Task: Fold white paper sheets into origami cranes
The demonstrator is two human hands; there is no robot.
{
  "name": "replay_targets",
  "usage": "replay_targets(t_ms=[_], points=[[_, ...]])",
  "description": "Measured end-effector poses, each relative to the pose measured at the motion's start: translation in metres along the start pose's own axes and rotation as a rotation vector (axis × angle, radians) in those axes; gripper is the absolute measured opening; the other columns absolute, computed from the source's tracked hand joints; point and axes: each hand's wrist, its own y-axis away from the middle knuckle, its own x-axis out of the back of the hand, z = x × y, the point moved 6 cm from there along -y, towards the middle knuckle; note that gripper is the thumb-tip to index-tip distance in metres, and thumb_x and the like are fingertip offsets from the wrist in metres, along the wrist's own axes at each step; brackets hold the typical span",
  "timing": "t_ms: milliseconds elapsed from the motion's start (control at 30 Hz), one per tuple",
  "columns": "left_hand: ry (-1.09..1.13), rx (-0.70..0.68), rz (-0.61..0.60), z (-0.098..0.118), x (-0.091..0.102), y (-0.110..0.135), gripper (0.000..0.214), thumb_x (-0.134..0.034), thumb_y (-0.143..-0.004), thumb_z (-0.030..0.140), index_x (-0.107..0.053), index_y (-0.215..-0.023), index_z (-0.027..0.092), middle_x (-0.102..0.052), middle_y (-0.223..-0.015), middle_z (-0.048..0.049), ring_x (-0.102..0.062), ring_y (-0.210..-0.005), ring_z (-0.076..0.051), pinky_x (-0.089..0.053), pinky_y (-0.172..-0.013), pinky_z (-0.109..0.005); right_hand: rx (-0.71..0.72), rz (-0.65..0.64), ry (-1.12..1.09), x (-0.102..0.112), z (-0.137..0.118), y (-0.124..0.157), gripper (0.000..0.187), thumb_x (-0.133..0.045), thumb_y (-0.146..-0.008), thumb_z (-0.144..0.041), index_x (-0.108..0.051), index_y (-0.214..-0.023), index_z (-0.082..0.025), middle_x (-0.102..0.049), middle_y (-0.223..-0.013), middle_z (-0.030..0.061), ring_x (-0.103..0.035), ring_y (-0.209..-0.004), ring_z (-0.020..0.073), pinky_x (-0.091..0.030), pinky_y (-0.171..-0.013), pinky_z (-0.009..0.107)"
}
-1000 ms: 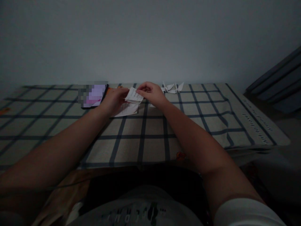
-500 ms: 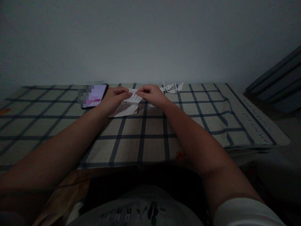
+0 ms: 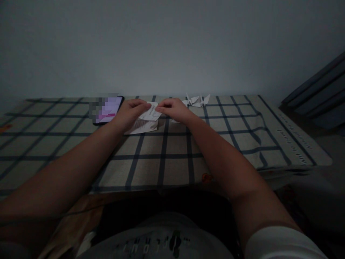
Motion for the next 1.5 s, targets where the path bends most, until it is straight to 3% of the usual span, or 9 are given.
replay_targets(t_ms=[400, 500, 600, 733, 833, 900, 1200, 1367, 1500], points=[[-0.068, -0.029, -0.024, 0.005, -0.001, 0.003, 0.029, -0.086, -0.072, 0.043, -0.074, -0.075, 0.017, -0.069, -0.07, 0.0003, -0.059, -0.066, -0.013, -0.045, -0.065, -0.026, -0.098, -0.015, -0.115, -0.006, 0.005, 0.002, 0.024, -0.085, -0.073, -0.031, -0.077, -0.09, -0.016, -0.076, -0.086, 0.0034, -0.064, -0.08, 0.0148, -0.054, -0.078, 0.029], [0.066, 0.006, -0.017, 0.0, -0.002, -0.001, 0.035, -0.085, -0.072, 0.05, -0.074, -0.078, 0.017, -0.07, -0.073, -0.0009, -0.061, -0.069, -0.014, -0.047, -0.068, -0.027, -0.118, 0.007, -0.144, -0.007, 0.005, 0.001, 0.022, -0.084, -0.073, -0.028, -0.075, -0.087, -0.015, -0.073, -0.082, 0.002, -0.062, -0.076, 0.0128, -0.052, -0.073, 0.027], [0.251, 0.046, 0.022, -0.002, 0.002, -0.006, 0.046, -0.073, -0.08, 0.064, -0.073, -0.086, 0.018, -0.073, -0.084, -0.0047, -0.069, -0.081, -0.019, -0.052, -0.074, -0.031, -0.136, 0.069, -0.26, -0.005, 0.008, -0.001, 0.021, -0.082, -0.074, -0.028, -0.069, -0.087, -0.017, -0.069, -0.08, -0.0004, -0.06, -0.072, 0.0111, -0.049, -0.065, 0.023], [0.275, 0.009, 0.014, 0.006, 0.005, -0.006, 0.048, -0.055, -0.088, 0.064, -0.074, -0.097, 0.021, -0.076, -0.095, -0.0069, -0.073, -0.096, -0.024, -0.056, -0.082, -0.036, -0.163, 0.167, -0.462, 0.0, 0.014, -0.002, 0.026, -0.081, -0.078, -0.031, -0.061, -0.09, -0.021, -0.064, -0.081, -0.0028, -0.06, -0.074, 0.0104, -0.049, -0.065, 0.021], [0.192, 0.028, -0.112, 0.009, -0.004, -0.001, 0.047, -0.061, -0.083, 0.061, -0.075, -0.105, 0.021, -0.076, -0.102, -0.0079, -0.073, -0.101, -0.025, -0.057, -0.085, -0.036, -0.19, 0.194, -0.512, 0.002, 0.018, -0.002, 0.029, -0.08, -0.08, -0.034, -0.056, -0.09, -0.022, -0.063, -0.082, -0.0028, -0.061, -0.075, 0.011, -0.049, -0.065, 0.021], [0.14, 0.021, -0.116, 0.009, -0.007, 0.0, 0.043, -0.074, -0.076, 0.052, -0.074, -0.108, 0.022, -0.076, -0.104, -0.0069, -0.072, -0.099, -0.022, -0.057, -0.084, -0.034, -0.203, 0.199, -0.515, 0.002, 0.019, -0.002, 0.031, -0.081, -0.08, -0.035, -0.055, -0.09, -0.023, -0.063, -0.081, -0.0027, -0.061, -0.077, 0.0116, -0.05, -0.067, 0.022], [0.141, 0.012, -0.011, 0.002, -0.003, -0.003, 0.038, -0.09, -0.066, 0.047, -0.072, -0.083, 0.019, -0.07, -0.08, -0.0001, -0.06, -0.069, -0.01, -0.053, -0.07, -0.024, -0.214, 0.068, -0.526, -0.008, 0.016, 0.0, 0.026, -0.078, -0.075, -0.024, -0.061, -0.094, -0.019, -0.068, -0.084, -0.0008, -0.064, -0.075, 0.0114, -0.05, -0.064, 0.02], [0.071, 0.011, 0.005, 0.001, -0.002, -0.003, 0.034, -0.088, -0.065, 0.042, -0.072, -0.083, 0.018, -0.067, -0.075, 0.0011, -0.059, -0.066, -0.01, -0.051, -0.065, -0.024, -0.254, -0.03, -0.531, -0.017, 0.014, 0.003, 0.033, -0.078, -0.074, -0.017, -0.062, -0.102, -0.019, -0.07, -0.087, -0.0001, -0.064, -0.071, 0.0108, -0.051, -0.06, 0.02], [0.028, 0.005, -0.017, 0.005, -0.006, 0.002, 0.034, -0.089, -0.065, 0.042, -0.07, -0.081, 0.018, -0.067, -0.075, 0.0011, -0.059, -0.066, -0.011, -0.052, -0.066, -0.025, -0.256, -0.072, -0.53, -0.021, 0.012, 0.005, 0.041, -0.086, -0.073, -0.026, -0.067, -0.109, -0.019, -0.075, -0.097, 0.0027, -0.068, -0.077, 0.0129, -0.055, -0.063, 0.021]])
